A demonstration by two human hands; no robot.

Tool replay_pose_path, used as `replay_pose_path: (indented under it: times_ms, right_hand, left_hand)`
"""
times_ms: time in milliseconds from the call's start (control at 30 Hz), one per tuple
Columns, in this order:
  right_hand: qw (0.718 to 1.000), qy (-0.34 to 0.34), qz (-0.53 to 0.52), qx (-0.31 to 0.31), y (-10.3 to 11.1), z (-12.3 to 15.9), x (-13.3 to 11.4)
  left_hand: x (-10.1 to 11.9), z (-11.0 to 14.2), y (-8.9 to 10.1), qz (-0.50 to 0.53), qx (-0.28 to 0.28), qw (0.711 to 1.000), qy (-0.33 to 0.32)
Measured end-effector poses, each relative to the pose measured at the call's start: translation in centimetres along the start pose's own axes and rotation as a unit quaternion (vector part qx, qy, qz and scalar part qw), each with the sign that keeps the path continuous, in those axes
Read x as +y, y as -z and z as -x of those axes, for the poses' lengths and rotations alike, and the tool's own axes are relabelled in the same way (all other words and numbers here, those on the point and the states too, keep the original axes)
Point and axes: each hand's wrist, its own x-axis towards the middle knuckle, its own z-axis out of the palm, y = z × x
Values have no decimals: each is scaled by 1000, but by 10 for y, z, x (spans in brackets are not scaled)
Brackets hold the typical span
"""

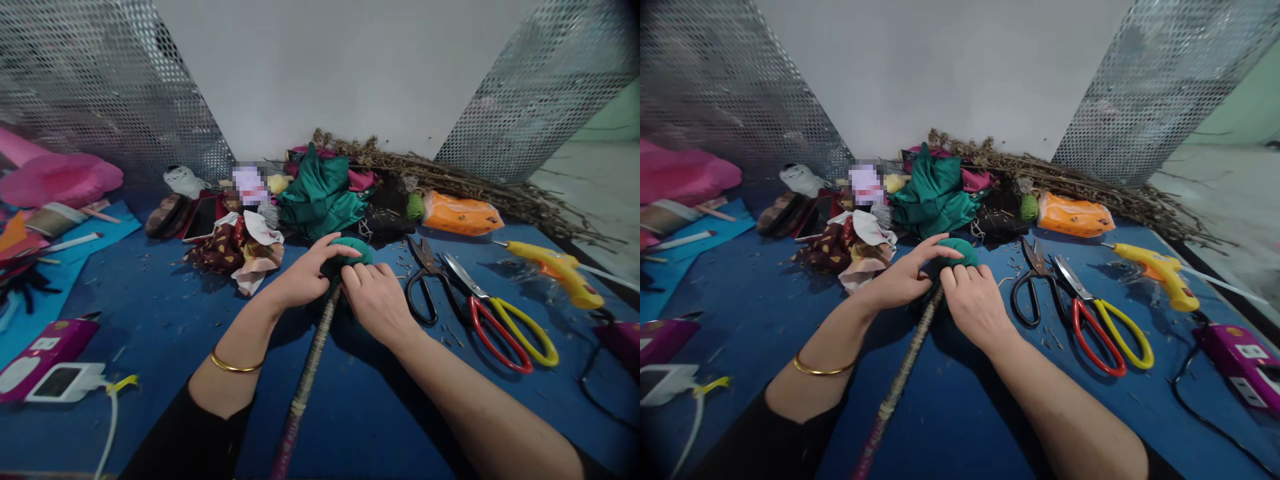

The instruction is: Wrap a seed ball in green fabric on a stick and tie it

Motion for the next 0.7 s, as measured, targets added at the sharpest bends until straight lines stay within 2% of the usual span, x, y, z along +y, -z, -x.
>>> replay_pose_path:
  times_ms: [233,533,700]
  right_hand:
    - [999,12,-42,8,3,5,-1]
    - [994,-74,-81,-21,0,6,-5]
    - [999,-19,-42,-8,-1,5,-2]
  left_hand:
    - [-4,-4,-1,20,31,999,35]
    - [-1,-3,-1,15,35,999,26]
    - [-2,-3,-1,22,37,999,28]
